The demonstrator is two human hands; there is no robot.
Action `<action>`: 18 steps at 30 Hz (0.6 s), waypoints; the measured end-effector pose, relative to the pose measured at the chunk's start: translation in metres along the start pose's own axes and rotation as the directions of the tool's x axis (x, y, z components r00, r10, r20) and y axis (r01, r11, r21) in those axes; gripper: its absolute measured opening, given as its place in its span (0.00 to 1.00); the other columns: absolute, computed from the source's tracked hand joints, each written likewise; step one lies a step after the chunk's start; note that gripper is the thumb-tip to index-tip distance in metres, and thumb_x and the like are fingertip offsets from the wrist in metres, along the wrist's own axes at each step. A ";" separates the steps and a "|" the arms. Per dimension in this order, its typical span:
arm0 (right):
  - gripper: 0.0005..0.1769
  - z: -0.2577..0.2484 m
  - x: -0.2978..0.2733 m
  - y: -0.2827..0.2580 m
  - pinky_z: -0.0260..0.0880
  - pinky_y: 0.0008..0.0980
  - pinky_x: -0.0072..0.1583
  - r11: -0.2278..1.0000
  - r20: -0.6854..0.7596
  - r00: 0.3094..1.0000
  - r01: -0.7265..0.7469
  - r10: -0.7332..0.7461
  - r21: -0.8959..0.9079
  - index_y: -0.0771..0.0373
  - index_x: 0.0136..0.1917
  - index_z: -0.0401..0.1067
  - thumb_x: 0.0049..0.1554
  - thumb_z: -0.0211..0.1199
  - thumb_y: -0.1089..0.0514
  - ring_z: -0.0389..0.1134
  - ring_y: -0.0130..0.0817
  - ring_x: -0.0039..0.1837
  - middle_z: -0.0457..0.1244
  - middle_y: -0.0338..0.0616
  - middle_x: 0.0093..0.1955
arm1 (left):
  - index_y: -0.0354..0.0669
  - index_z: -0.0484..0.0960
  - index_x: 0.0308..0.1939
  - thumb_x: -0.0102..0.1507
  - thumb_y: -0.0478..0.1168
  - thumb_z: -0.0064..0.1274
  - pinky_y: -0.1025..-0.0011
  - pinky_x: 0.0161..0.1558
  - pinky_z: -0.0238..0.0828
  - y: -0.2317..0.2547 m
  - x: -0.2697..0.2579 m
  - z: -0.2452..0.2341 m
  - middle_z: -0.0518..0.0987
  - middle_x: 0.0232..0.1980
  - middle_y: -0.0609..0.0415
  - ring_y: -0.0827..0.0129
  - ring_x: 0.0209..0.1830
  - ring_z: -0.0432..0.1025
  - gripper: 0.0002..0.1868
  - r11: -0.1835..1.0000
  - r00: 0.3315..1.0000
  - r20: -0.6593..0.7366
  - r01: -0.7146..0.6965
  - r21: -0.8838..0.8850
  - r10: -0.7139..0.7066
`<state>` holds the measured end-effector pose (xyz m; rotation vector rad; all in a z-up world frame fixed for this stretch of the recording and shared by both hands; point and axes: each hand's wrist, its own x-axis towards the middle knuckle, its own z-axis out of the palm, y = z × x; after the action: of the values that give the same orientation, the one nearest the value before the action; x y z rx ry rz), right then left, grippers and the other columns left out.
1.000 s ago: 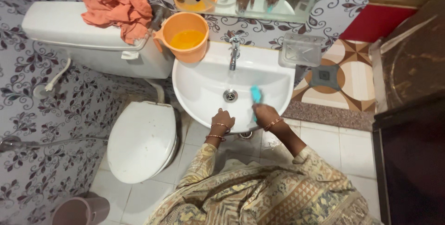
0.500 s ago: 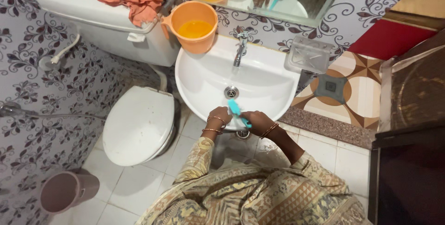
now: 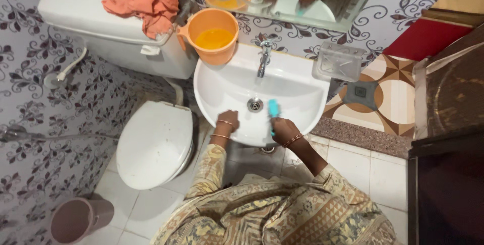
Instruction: The person scrubs the interior of a white bathroom sink using a blue scrubbing brush. The person repeatedly scrubs the basin and the area around the drain while water runs from the faucet.
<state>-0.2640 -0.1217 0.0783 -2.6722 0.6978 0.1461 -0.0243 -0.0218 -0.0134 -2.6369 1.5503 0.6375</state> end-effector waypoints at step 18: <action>0.25 0.055 0.049 -0.074 0.73 0.51 0.49 0.905 -0.263 0.940 0.295 -0.218 0.307 0.67 0.56 0.74 0.43 0.62 0.69 0.71 0.58 0.47 0.70 0.59 0.46 | 0.42 0.78 0.57 0.63 0.45 0.53 0.40 0.69 0.52 -0.024 -0.013 -0.012 0.65 0.74 0.40 0.52 0.59 0.71 0.20 0.999 0.883 -0.469 -0.034 -0.042 0.010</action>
<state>-0.1854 -0.0627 0.0427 -2.4283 0.3790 -0.3240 -0.0059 -0.0017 -0.0028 -2.9691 1.6797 0.0214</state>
